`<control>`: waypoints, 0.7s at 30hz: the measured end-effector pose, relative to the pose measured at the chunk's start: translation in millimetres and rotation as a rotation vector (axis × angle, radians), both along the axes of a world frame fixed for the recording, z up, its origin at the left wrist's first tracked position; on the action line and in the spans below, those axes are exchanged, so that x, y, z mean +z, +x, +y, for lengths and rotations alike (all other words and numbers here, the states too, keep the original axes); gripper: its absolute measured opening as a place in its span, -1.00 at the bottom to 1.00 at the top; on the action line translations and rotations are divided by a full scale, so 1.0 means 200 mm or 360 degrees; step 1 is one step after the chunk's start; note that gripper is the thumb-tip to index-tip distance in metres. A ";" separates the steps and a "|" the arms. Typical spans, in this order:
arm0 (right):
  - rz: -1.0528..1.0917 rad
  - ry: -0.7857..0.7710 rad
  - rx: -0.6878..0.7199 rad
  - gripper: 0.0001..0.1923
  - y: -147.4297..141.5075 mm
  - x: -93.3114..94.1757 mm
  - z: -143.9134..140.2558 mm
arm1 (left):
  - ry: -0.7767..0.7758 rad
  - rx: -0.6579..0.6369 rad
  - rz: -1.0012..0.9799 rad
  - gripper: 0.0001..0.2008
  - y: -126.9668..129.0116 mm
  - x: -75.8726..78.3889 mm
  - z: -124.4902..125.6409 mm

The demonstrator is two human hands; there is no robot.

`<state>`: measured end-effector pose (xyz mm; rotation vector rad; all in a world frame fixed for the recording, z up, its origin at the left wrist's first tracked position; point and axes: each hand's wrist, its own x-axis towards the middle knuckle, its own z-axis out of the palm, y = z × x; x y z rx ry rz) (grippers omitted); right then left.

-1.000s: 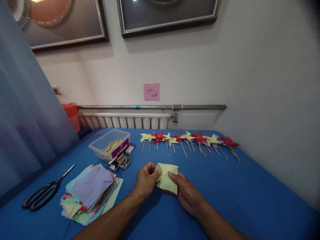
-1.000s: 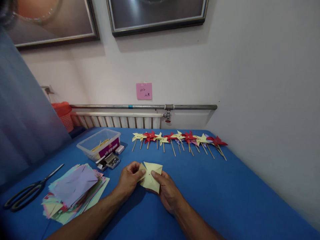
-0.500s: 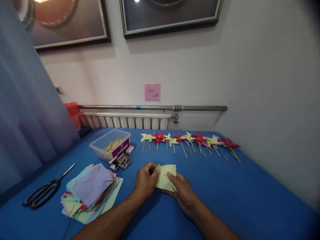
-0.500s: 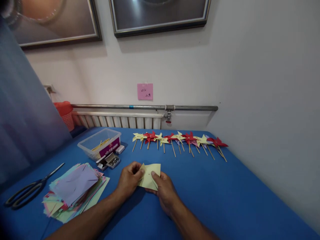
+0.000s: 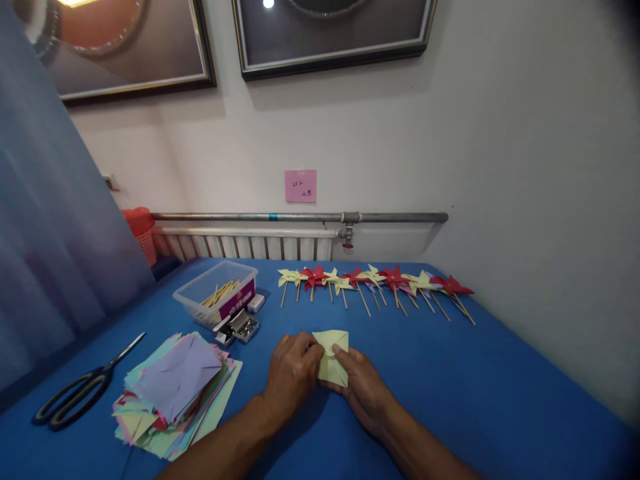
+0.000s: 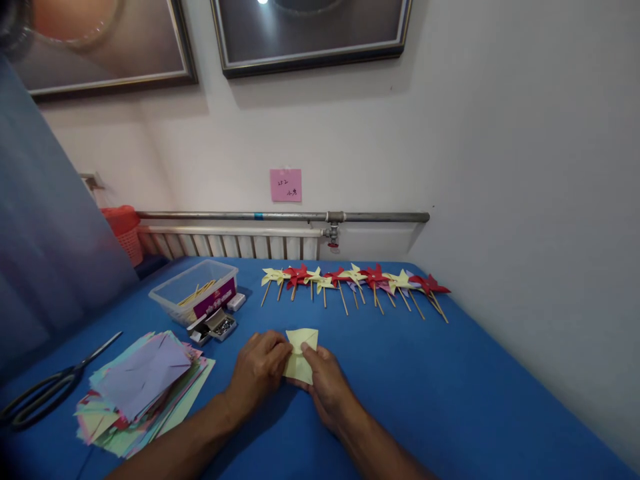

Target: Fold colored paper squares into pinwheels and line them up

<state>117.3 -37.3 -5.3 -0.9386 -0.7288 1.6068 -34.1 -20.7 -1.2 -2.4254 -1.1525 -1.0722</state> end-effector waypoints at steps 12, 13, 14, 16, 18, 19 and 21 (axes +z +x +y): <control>-0.0039 0.0035 -0.0018 -0.55 -0.02 0.03 -0.01 | 0.0121 -0.0034 0.0130 -0.83 -0.01 0.00 0.02; -0.0047 0.0034 -0.0034 -0.54 -0.02 0.03 -0.01 | 0.0100 -0.0041 0.0129 -0.83 -0.01 0.00 0.02; -0.0054 0.0036 -0.0052 -0.53 -0.02 0.03 -0.01 | 0.0066 -0.0052 0.0120 -0.84 -0.02 0.00 0.01; -0.0062 0.0052 -0.0087 -0.53 -0.02 0.02 0.00 | -0.0047 -0.0091 0.0059 -0.84 -0.02 0.01 0.00; -0.0069 0.0069 -0.0126 -0.54 -0.03 0.00 0.00 | -0.0214 -0.0145 -0.0097 -0.84 -0.02 0.03 -0.01; -0.0080 0.0071 -0.0151 -0.55 -0.03 -0.01 0.01 | -0.0317 -0.0163 -0.0215 -0.84 -0.01 0.03 -0.02; -0.0116 0.0067 -0.0194 -0.55 -0.03 -0.02 0.01 | -0.0590 -0.0150 -0.0496 -0.86 -0.01 0.04 -0.01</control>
